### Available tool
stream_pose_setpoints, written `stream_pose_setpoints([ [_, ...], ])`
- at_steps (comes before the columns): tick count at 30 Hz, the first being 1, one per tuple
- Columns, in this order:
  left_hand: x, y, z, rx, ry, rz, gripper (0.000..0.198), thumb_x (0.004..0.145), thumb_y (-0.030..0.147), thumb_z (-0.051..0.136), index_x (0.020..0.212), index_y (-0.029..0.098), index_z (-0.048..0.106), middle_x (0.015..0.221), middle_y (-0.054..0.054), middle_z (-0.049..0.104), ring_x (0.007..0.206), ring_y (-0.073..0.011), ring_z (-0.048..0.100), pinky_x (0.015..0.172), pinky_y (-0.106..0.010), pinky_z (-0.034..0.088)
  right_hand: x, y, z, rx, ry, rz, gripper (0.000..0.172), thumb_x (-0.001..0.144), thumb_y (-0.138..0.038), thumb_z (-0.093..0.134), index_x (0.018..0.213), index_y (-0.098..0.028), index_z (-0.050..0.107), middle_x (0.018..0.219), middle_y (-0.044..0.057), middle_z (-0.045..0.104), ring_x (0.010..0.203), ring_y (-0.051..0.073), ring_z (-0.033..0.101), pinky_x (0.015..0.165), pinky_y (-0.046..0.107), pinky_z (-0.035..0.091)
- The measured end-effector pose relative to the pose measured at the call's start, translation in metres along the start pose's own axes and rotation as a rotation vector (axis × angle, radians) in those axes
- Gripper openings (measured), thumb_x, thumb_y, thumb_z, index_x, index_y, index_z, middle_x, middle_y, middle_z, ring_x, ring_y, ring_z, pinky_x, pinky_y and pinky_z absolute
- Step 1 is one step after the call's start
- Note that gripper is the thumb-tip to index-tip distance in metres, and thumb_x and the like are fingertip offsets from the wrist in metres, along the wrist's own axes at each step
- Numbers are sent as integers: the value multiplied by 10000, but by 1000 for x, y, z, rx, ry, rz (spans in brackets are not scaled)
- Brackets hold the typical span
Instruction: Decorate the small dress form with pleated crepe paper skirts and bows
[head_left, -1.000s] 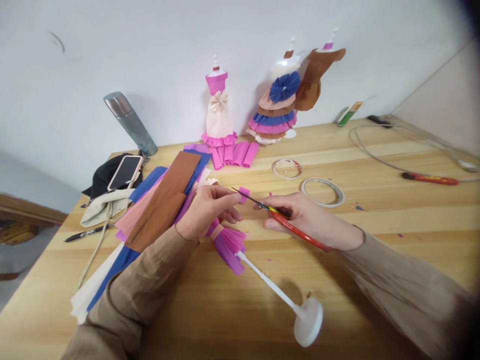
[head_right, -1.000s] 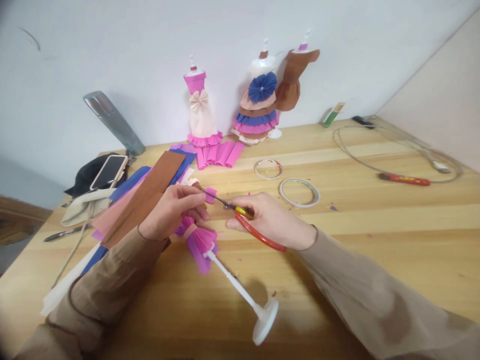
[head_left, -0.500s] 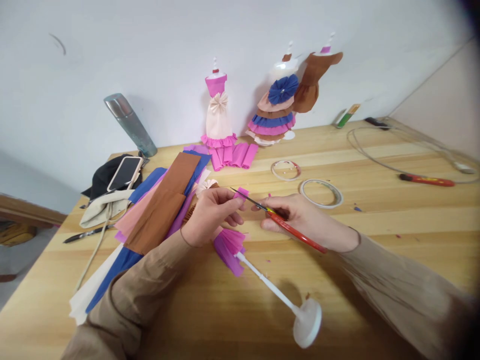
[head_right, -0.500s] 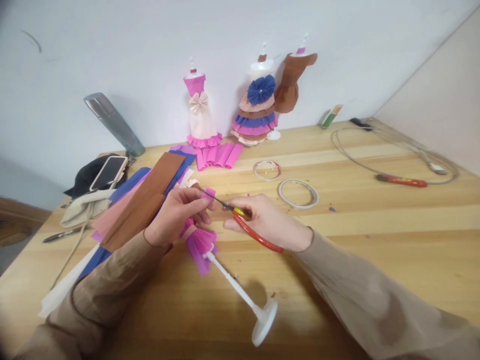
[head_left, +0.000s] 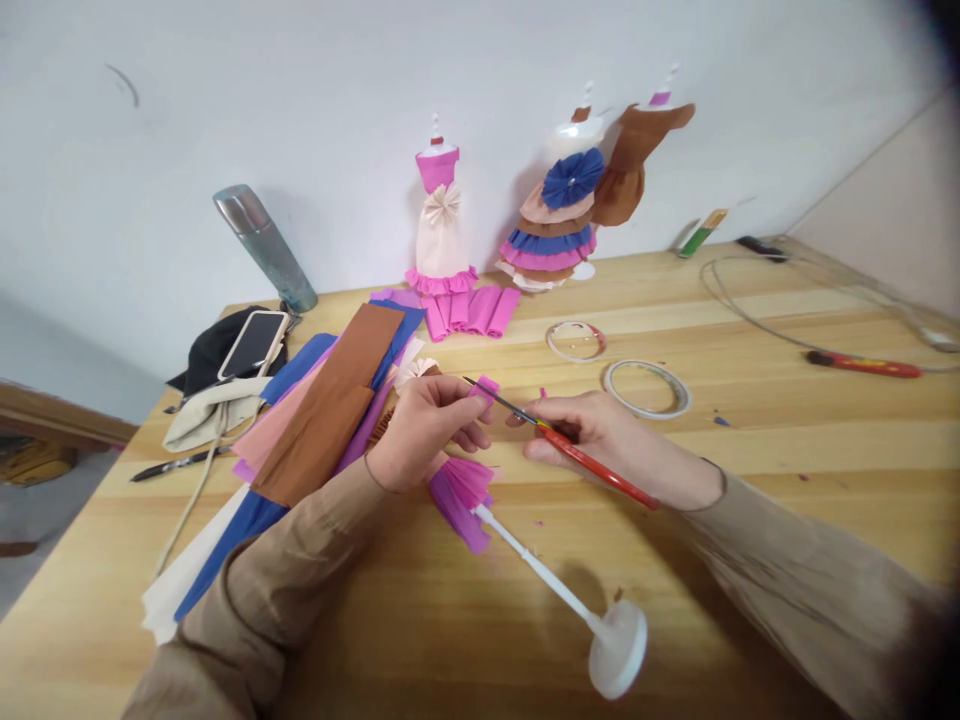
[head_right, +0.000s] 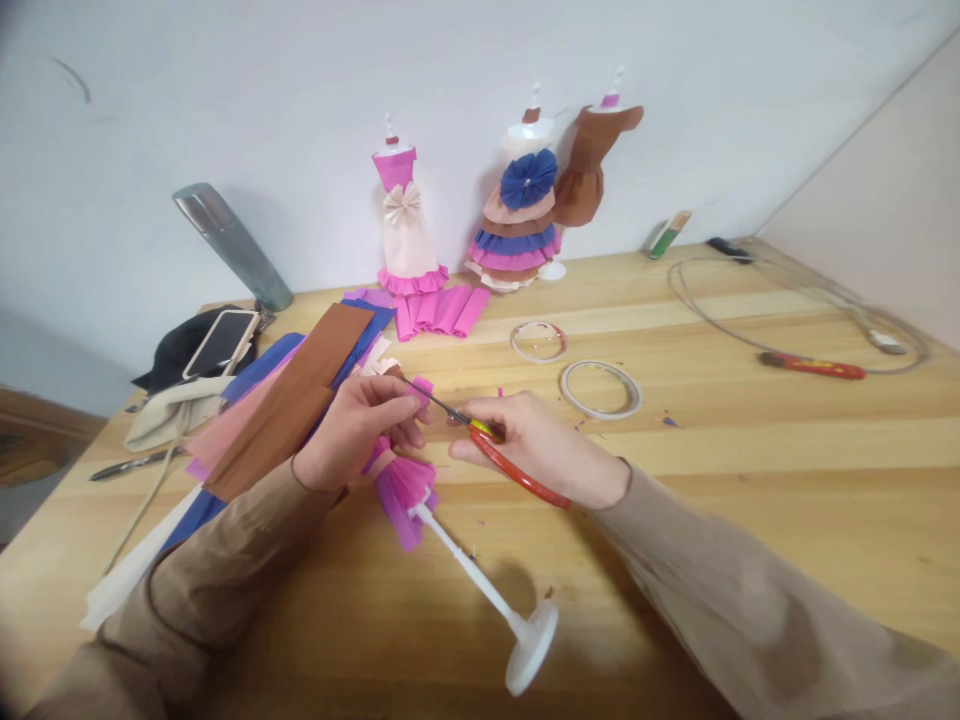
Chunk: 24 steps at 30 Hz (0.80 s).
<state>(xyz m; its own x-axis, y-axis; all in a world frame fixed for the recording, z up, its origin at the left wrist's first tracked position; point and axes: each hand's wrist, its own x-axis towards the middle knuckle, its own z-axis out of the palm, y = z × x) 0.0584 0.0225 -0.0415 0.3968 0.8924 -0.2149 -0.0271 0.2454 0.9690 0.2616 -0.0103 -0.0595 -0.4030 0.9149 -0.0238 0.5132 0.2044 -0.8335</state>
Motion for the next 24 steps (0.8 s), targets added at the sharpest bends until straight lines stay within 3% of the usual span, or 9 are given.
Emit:
stream_pose_setpoints([
  [16, 0, 2, 1, 5, 0, -47, 192, 670, 286, 713, 641, 102, 665, 512, -23, 632, 439, -95, 597, 439, -172, 439, 1, 0, -2, -85, 6, -8, 538, 818, -622, 566, 951, -133, 745, 611, -24, 386, 560, 110, 313, 516, 245, 271],
  [24, 3, -4, -1, -51, -27, -103, 194, 671, 282, 718, 647, 100, 659, 531, -20, 636, 429, -88, 590, 426, -169, 440, 2, 1, -2, -145, 2, -10, 431, 822, -506, 585, 963, -136, 758, 577, -36, 387, 541, 110, 329, 524, 249, 287],
])
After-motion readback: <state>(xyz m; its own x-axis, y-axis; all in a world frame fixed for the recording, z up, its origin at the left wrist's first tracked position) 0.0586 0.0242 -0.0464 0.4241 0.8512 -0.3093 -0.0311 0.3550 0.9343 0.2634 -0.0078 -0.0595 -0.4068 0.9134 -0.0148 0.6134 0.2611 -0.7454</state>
